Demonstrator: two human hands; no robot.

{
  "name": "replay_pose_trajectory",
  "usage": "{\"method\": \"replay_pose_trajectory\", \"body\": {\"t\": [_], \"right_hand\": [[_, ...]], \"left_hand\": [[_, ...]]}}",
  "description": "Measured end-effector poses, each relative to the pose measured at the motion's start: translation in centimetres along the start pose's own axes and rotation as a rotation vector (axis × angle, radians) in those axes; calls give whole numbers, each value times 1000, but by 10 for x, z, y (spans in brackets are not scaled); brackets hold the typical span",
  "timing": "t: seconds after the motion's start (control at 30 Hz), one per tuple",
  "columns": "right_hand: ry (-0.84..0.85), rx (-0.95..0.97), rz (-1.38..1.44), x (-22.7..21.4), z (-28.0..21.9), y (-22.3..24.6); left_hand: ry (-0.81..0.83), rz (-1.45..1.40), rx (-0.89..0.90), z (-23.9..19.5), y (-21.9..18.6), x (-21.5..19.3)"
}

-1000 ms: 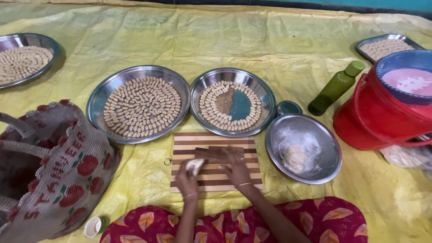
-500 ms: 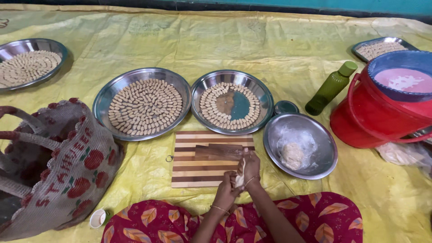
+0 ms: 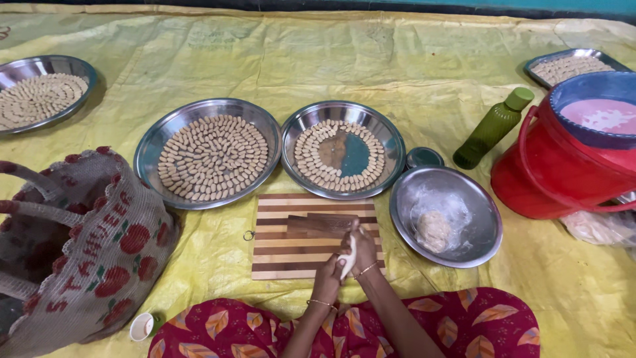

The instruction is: The person sits on a yellow tarp and repeatedly takes small pieces of dough, rolls them into balls, and presses them against a ridged wooden board to create textured shapes. The finished pieces are placed into a metal tray.

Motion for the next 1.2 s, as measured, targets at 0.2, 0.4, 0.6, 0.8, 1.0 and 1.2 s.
{"method": "replay_pose_trajectory", "body": {"t": [0.2, 0.4, 0.6, 0.8, 1.0, 1.2], "right_hand": [[-87, -69, -305, 8, -3, 13], [-77, 345, -135, 45, -21, 25], [-153, 48, -139, 22, 0, 20], [-132, 286, -52, 1, 14, 19], [-126, 123, -113, 3, 12, 26], [-286, 180, -63, 32, 1, 30]], "left_hand": [[11, 326, 75, 10, 20, 4], [-84, -9, -83, 25, 39, -5], [40, -263, -91, 23, 36, 3], [-132, 440, 41, 19, 10, -10], [-76, 328, 17, 9, -4, -12], [-178, 320, 289, 9, -1, 0]]}}
Point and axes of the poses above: each hand's wrist, its own z-axis towards the middle knuckle, its own x-axis out of the palm, y = z × x, the point moved 1 cm from there along z, towards the middle knuckle, and after that the axes turned 2 degrees about z, right-handed, at the moved point
